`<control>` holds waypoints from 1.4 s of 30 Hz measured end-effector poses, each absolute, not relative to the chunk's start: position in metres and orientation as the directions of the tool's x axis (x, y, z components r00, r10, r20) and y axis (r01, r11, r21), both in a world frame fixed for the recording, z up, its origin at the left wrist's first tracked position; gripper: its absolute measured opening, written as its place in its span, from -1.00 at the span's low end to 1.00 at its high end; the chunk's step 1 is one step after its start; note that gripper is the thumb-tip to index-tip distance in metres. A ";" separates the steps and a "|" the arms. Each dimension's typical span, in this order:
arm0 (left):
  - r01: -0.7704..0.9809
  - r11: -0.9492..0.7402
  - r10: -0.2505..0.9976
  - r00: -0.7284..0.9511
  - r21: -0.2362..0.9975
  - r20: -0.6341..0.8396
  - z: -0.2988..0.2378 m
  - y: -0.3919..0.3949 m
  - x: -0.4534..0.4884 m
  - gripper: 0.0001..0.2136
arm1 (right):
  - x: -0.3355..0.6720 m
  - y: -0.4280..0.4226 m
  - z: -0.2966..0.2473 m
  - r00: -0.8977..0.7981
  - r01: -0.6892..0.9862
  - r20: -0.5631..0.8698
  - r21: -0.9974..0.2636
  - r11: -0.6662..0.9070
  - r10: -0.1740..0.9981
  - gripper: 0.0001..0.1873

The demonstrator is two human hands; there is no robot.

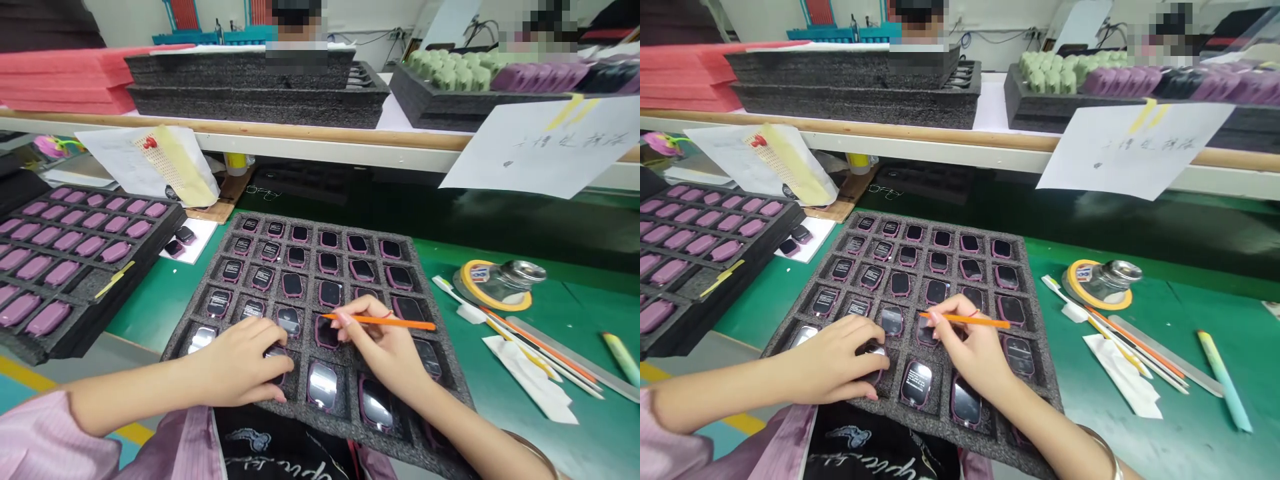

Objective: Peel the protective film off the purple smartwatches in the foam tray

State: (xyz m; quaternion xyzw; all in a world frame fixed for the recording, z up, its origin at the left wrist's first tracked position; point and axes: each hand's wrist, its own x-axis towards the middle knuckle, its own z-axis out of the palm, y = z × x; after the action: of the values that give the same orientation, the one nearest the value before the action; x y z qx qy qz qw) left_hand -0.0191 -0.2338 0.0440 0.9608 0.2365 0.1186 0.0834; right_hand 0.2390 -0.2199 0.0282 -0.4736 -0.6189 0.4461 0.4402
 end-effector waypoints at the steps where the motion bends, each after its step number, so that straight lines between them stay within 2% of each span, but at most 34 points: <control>1: 0.448 -0.863 0.493 0.849 0.235 0.190 0.044 -0.235 -0.022 -0.71 | 0.235 -0.224 0.031 -0.204 0.196 0.112 -0.969 0.153 0.972 -0.72; 6: 0.431 -0.857 0.498 0.834 0.283 0.238 0.042 -0.236 -0.030 -0.73 | 0.215 -0.241 0.035 -0.394 0.196 -0.009 -0.978 0.074 0.919 -0.82; 11: 0.372 -0.896 0.436 0.839 0.242 0.325 0.037 -0.235 -0.031 -0.79 | 0.210 -0.245 0.023 -0.429 0.137 0.003 -0.988 0.068 0.903 -0.84; 13: 0.362 -0.883 0.452 0.828 0.299 0.331 0.034 -0.234 -0.034 -0.79 | 0.210 -0.245 0.020 -0.447 0.149 0.016 -0.984 0.093 0.894 -0.86; 18: 0.357 -0.759 0.569 0.770 0.545 0.288 0.030 -0.233 -0.039 -0.64 | 0.211 -0.247 0.020 -0.467 0.179 0.064 -0.970 0.166 0.882 -0.86; 21: 0.360 -0.715 0.604 0.749 0.599 0.271 0.029 -0.234 -0.039 -0.58 | 0.211 -0.249 0.020 -0.467 0.186 0.086 -0.964 0.192 0.880 -0.87; 32: 0.386 -0.694 0.623 0.745 0.608 0.238 0.030 -0.235 -0.036 -0.58 | 0.210 -0.249 0.019 -0.485 0.174 0.142 -0.951 0.254 0.863 -0.89; 38: 0.456 -0.654 0.662 0.731 0.604 0.165 0.036 -0.238 -0.034 -0.60 | 0.208 -0.249 0.020 -0.483 0.166 0.166 -0.947 0.276 0.860 -0.89; 42: 0.526 -0.642 0.683 0.723 0.558 0.105 0.050 -0.243 -0.026 -0.56 | 0.215 -0.245 0.028 -0.452 0.168 0.165 -0.950 0.265 0.877 -0.88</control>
State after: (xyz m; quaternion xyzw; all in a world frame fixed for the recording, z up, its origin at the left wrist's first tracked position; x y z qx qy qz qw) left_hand -0.0259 -0.2426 0.0502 0.8927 0.3387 0.1550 0.2538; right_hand 0.2147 -0.2447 0.0277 -0.3709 -0.7042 0.4796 0.3695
